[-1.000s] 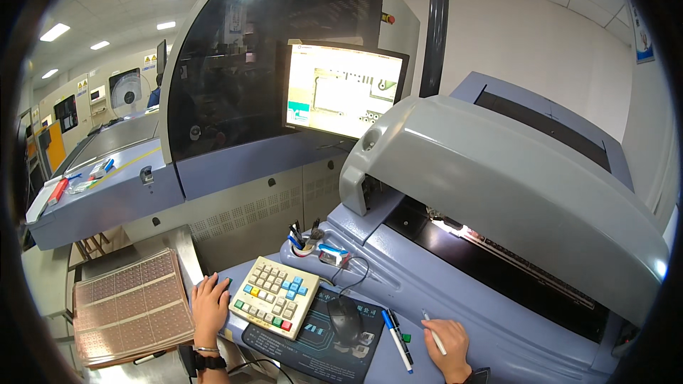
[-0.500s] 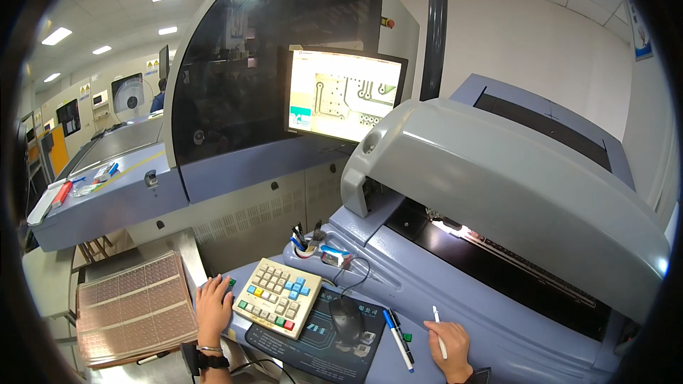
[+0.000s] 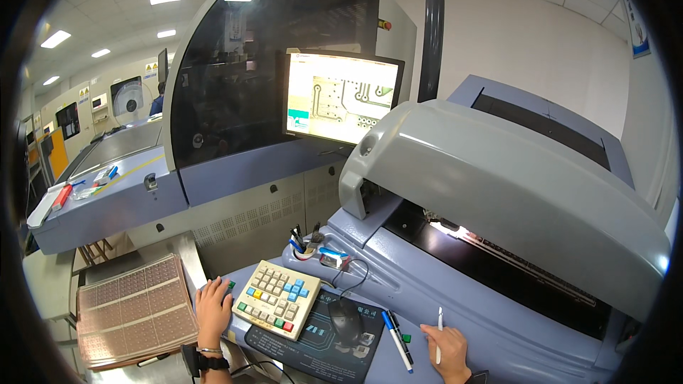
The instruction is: Inspecting circuit board panels and using a marker pen to denote points while operating an automated optical inspection machine.
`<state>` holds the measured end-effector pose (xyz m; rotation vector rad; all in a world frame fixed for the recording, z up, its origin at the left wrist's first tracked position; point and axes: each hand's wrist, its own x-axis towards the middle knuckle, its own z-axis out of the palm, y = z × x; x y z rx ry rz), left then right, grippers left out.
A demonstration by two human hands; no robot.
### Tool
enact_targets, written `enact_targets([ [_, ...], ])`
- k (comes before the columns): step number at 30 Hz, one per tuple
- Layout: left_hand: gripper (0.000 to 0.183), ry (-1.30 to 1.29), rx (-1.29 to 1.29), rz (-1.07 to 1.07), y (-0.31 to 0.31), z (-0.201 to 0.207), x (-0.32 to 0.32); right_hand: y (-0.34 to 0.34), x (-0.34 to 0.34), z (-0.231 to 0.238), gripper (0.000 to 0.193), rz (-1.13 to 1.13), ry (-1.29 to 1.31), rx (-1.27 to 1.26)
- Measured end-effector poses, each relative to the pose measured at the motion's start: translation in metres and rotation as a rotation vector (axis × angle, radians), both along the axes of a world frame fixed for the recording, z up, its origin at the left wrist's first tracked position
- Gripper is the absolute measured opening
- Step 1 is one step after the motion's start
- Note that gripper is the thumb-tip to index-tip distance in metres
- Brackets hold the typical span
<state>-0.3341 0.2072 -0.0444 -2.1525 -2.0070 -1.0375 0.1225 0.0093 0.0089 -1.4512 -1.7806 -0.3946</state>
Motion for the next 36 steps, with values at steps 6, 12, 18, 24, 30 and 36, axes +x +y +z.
enact_targets([
  [6, 0.033, 0.059, -0.007, -0.003, 0.0046, -0.0009, 0.0003, 0.0035, -0.0023, 0.0005, 0.023, -0.012, -0.014, 0.005],
  [12, 0.036, 0.035, 0.018, -0.004, 0.0014, -0.0021, 0.0009, 0.0037, -0.0005, -0.0047, 0.026, -0.025, -0.005, 0.039],
  [18, 0.037, 0.016, 0.006, 0.001, -0.0013, 0.0014, 0.0021, 0.0035, 0.0000, -0.0068, 0.027, -0.038, -0.012, 0.043],
  [24, 0.036, 0.015, 0.001, -0.001, -0.0007, 0.0016, 0.0018, 0.0041, -0.0013, -0.0060, 0.027, -0.050, -0.010, 0.044],
  [30, 0.036, 0.015, 0.014, -0.004, 0.0004, -0.0005, 0.0008, 0.0041, -0.0023, -0.0041, 0.027, -0.058, -0.020, 0.027],
  [36, 0.035, 0.027, 0.018, -0.003, 0.0011, -0.0010, 0.0008, 0.0047, -0.0022, -0.0055, 0.026, -0.057, -0.027, 0.036],
])
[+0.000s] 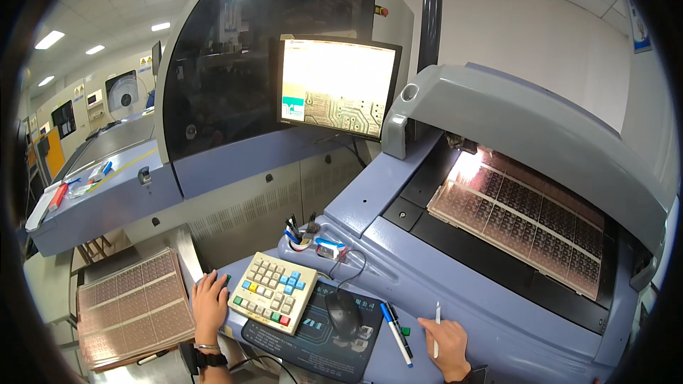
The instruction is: Inspecting circuit board panels and using a marker pen to denote points while operating an automated optical inspection machine.
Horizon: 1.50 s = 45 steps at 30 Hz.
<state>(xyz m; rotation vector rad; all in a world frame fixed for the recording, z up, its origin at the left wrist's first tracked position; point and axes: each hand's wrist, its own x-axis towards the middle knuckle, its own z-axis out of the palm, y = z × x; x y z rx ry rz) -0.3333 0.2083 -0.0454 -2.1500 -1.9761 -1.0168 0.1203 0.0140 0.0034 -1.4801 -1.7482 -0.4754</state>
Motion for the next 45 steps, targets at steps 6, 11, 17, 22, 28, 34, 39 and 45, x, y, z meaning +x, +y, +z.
enact_targets([
  [6, 0.035, 0.002, -0.005, 0.008, -0.001, 0.002, 0.001, 0.000, -0.001, 0.002, 0.026, -0.005, -0.013, -0.006],
  [11, 0.033, 0.000, -0.013, 0.007, -0.001, 0.003, 0.001, 0.001, 0.000, 0.001, 0.026, 0.003, -0.025, 0.006],
  [17, 0.032, 0.027, -0.031, 0.008, 0.000, 0.002, 0.000, -0.003, 0.000, 0.004, 0.024, -0.018, -0.037, -0.068],
  [22, 0.033, 0.021, -0.046, 0.008, -0.002, 0.005, 0.002, 0.001, 0.000, 0.003, 0.026, 0.000, -0.027, -0.002],
  [28, 0.035, 0.016, -0.054, 0.008, -0.002, 0.008, 0.002, 0.001, 0.000, 0.004, 0.028, 0.001, -0.034, -0.010],
  [34, 0.037, -0.026, -0.053, -0.001, -0.003, 0.008, -0.002, 0.002, -0.002, 0.005, 0.026, 0.056, 0.203, -0.009],
  [39, 0.037, -0.038, -0.055, -0.026, -0.003, 0.011, 0.001, -0.005, 0.014, 0.018, 0.025, 0.072, 0.344, -0.021],
  [45, 0.038, -0.256, 0.184, 0.061, -0.020, -0.012, -0.087, -0.007, 0.120, 0.099, 0.027, -0.408, 0.038, 0.109],
])
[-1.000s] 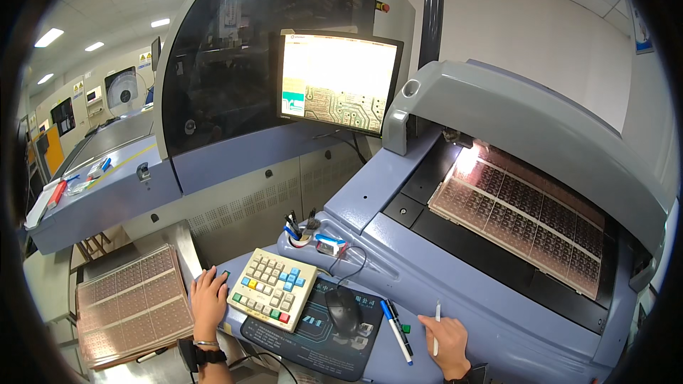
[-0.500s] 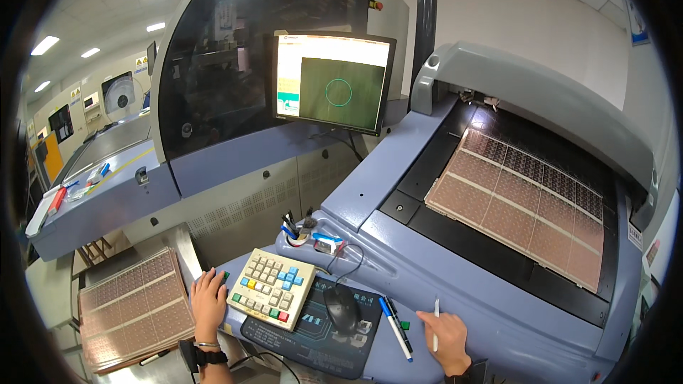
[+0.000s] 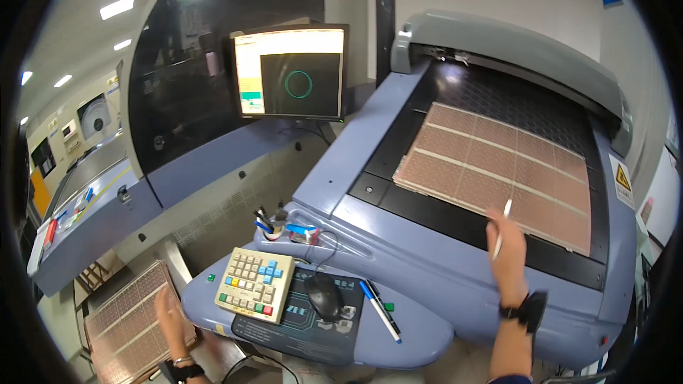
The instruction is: Inspecting circuit board panels and using a marker pen to denote points while operating an automated optical inspection machine.
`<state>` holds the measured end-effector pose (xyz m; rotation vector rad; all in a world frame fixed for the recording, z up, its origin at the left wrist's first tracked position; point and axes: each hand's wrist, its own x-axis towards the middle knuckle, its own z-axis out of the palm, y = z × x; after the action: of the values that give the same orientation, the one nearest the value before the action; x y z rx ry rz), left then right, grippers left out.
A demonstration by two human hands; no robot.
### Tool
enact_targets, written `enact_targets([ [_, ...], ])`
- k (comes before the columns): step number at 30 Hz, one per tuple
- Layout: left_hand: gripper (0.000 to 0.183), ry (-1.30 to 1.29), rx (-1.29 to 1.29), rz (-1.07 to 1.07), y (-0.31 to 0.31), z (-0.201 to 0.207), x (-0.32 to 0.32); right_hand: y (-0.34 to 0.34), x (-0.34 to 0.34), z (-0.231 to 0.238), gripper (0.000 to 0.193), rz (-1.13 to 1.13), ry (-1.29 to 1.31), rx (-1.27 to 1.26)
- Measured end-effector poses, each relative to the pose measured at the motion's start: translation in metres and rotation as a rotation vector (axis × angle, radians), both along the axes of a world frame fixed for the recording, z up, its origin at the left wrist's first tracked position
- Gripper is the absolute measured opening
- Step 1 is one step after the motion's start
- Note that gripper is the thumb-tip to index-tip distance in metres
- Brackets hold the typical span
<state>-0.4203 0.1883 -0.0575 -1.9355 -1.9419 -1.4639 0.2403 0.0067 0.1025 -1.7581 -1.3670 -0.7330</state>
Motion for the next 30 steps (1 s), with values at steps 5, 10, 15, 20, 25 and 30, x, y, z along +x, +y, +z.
enact_targets([
  [5, 0.041, 0.337, -0.665, 0.683, -0.061, -0.041, -0.073, 0.004, 0.081, 0.040, 0.050, -0.082, 0.008, -0.380],
  [10, 0.039, 0.321, -0.594, 0.506, -0.126, -0.069, -0.087, 0.013, 0.125, 0.015, 0.056, 0.026, 0.003, -0.482],
  [15, 0.034, 0.077, -0.394, 0.448, -0.177, -0.079, -0.094, -0.002, 0.156, 0.003, 0.045, -0.069, -0.477, -0.680],
  [20, 0.043, -0.681, 0.278, 0.904, -0.214, -0.115, -0.122, 0.003, 0.199, 0.024, 0.056, -0.263, -0.706, -0.646],
  [25, 0.035, -1.649, 0.320, 0.518, -0.221, -0.097, -0.168, 0.007, 0.168, 0.089, 0.040, -0.278, -0.265, -0.414],
  [30, 0.020, -1.191, 0.170, 0.256, -0.221, -0.113, -0.267, -0.036, 0.212, 0.170, 0.041, -0.358, -0.519, -0.255],
])
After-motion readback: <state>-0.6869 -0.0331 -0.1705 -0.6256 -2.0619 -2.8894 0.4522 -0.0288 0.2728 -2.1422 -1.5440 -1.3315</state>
